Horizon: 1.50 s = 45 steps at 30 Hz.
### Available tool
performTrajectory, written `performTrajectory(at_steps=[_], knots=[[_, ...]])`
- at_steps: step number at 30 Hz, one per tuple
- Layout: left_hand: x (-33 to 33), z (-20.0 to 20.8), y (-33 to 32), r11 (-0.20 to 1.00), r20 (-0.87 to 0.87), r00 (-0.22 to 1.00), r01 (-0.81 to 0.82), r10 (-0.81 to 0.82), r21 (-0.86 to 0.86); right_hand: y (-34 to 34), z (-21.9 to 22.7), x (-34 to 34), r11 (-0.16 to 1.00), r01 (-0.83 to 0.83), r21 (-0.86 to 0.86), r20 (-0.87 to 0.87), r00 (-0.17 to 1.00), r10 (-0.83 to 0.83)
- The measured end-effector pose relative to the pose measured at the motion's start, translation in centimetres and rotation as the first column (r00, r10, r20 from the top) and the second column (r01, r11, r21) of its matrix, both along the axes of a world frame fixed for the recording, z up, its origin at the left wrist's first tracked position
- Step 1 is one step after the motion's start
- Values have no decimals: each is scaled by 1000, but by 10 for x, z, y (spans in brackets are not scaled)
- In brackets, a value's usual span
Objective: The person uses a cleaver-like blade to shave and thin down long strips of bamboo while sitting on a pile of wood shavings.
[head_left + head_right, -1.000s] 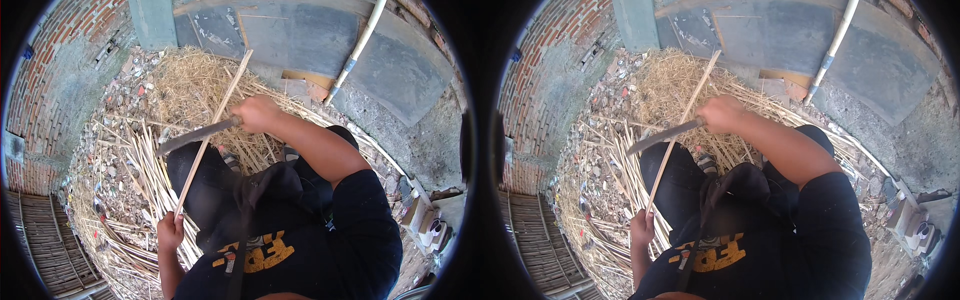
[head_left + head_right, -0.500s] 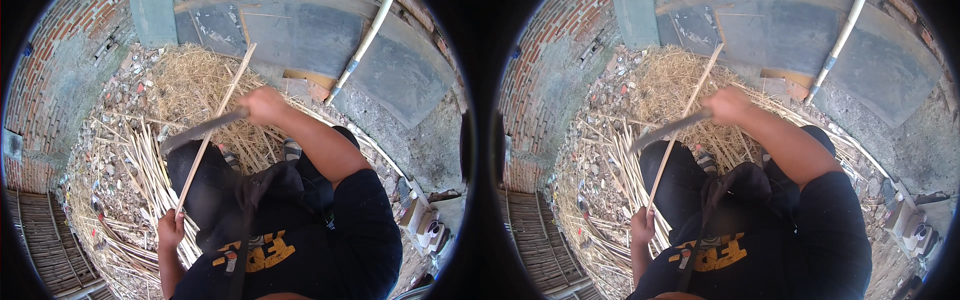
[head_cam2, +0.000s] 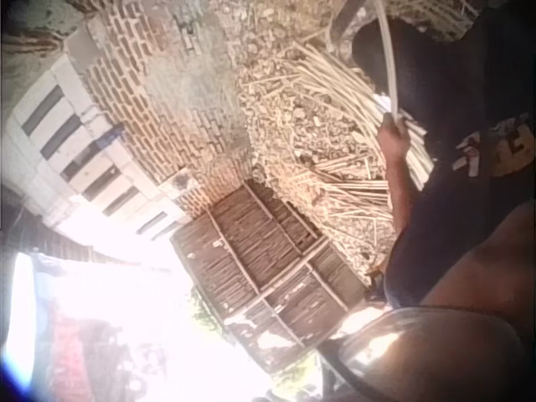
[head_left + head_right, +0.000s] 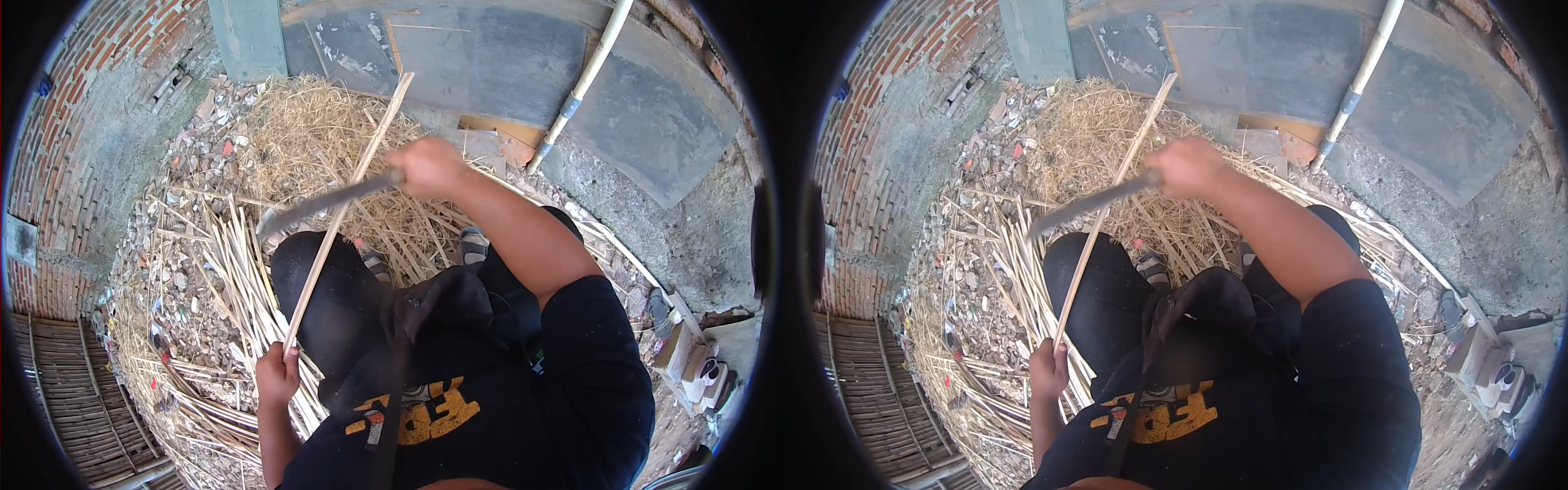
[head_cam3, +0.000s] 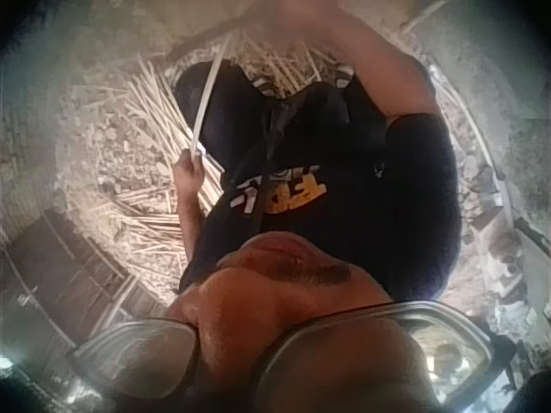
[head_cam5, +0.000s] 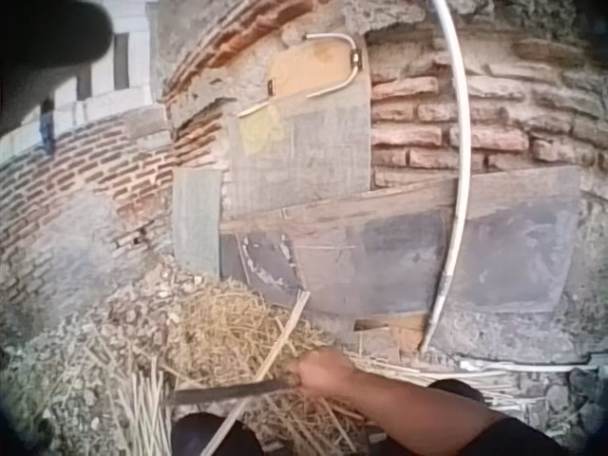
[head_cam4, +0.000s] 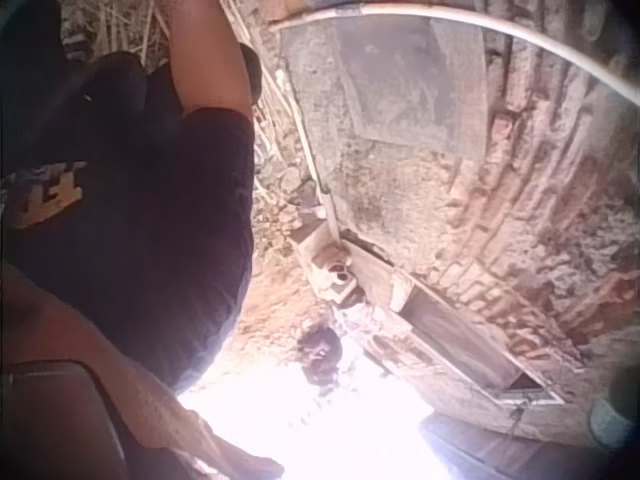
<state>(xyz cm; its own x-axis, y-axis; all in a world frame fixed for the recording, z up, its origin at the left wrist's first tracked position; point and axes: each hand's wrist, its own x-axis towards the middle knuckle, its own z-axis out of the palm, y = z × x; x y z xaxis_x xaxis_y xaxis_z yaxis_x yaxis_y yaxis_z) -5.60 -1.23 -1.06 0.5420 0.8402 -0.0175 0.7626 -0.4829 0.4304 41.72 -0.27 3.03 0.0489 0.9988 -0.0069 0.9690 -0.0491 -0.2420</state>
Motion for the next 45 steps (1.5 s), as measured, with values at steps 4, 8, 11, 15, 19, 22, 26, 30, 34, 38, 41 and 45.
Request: performTrajectory(at_steps=[4, 8, 11, 15, 19, 22, 26, 30, 34, 38, 41, 45], knots=[[15, 10, 2, 998, 8, 1000, -14, 14, 55, 6, -21, 59, 925, 359, 123, -138, 930, -342], [5, 9, 1, 1000, 15, 1000, 15, -15, 10, 6, -18, 41, 940, 286, 187, -121, 956, -266], [-1, 6, -1, 998, 57, 998, 6, -3, -55, 3, -15, 12, 988, 118, 100, -61, 992, -112], [-6, 11, -5, 994, 68, 998, 3, 4, -105, 4, -24, 46, 972, 193, 130, -30, 981, -191], [-20, 15, -1, 992, 15, 999, -49, 51, -118, 5, -33, 102, 777, 619, 114, -241, 776, -583], [-26, 5, -8, 997, 45, 999, -11, 14, -71, 4, -29, 91, 790, 583, 188, -274, 804, -528], [-22, 0, -8, 991, 54, 998, -37, 44, -129, -1, -16, 56, 822, 510, 251, -300, 849, -435], [-9, 4, -14, 989, 85, 993, -74, 86, -132, -8, 0, 39, 907, 335, 255, -276, 924, -263], [-9, -7, -16, 997, 41, 997, -71, 71, 20, -5, 7, 20, 975, 45, 216, -59, 998, -33], [-12, -27, -13, 983, -31, 998, -41, 47, 178, -2, -14, 42, 986, 163, 18, -151, 976, -159], [-13, -32, -11, 976, -35, 998, -50, 58, 212, 4, -23, 56, 945, 317, 82, -275, 919, -284], [-20, -30, -17, 964, -24, 999, -19, 26, 264, -4, 4, 5, 986, 164, 35, -148, 976, -157]])
